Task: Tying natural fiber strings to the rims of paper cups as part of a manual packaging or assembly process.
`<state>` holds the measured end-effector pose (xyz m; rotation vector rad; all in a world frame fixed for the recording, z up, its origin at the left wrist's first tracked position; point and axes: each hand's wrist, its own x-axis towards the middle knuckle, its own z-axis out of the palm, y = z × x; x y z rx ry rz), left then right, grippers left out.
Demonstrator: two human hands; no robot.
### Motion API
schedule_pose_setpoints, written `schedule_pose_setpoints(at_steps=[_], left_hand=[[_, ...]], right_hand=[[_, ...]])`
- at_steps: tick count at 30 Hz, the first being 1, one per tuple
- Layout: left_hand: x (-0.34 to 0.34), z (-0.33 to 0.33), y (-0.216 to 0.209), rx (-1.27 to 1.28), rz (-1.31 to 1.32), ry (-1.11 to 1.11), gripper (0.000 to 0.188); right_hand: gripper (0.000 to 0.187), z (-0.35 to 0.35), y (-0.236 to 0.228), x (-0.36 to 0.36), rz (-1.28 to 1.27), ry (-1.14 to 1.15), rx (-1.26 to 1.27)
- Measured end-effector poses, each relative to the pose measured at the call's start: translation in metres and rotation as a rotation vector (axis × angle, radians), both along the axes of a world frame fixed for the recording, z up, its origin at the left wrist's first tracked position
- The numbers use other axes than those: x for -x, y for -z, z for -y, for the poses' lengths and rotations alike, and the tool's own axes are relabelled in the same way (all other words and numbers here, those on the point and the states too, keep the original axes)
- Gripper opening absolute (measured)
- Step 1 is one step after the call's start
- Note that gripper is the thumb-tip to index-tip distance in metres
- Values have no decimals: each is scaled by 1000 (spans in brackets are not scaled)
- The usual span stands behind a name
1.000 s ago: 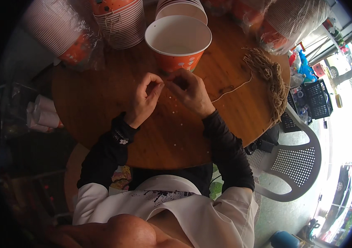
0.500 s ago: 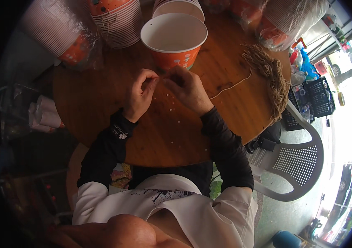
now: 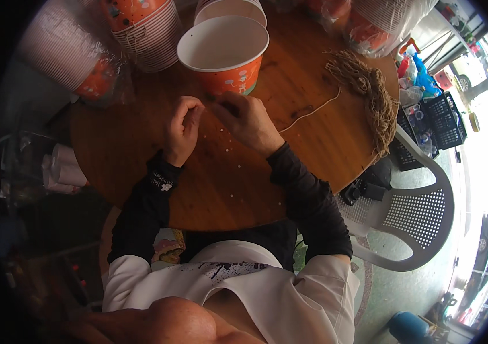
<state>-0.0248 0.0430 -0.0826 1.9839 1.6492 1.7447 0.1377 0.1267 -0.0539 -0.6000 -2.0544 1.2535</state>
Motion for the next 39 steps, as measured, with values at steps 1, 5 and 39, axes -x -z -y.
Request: schedule_pose_setpoints(at_steps=[1, 5, 39], left_hand=[[0, -1, 1, 3, -1, 3, 9], [-2, -4, 1, -18, -34, -16, 12], [-11, -13, 6, -105, -255, -53, 12]], right_hand=[[15, -1, 0, 0, 1, -12, -7], [14, -3, 2, 0, -65, -7, -6], [13, -14, 4, -11, 65, -1, -159]])
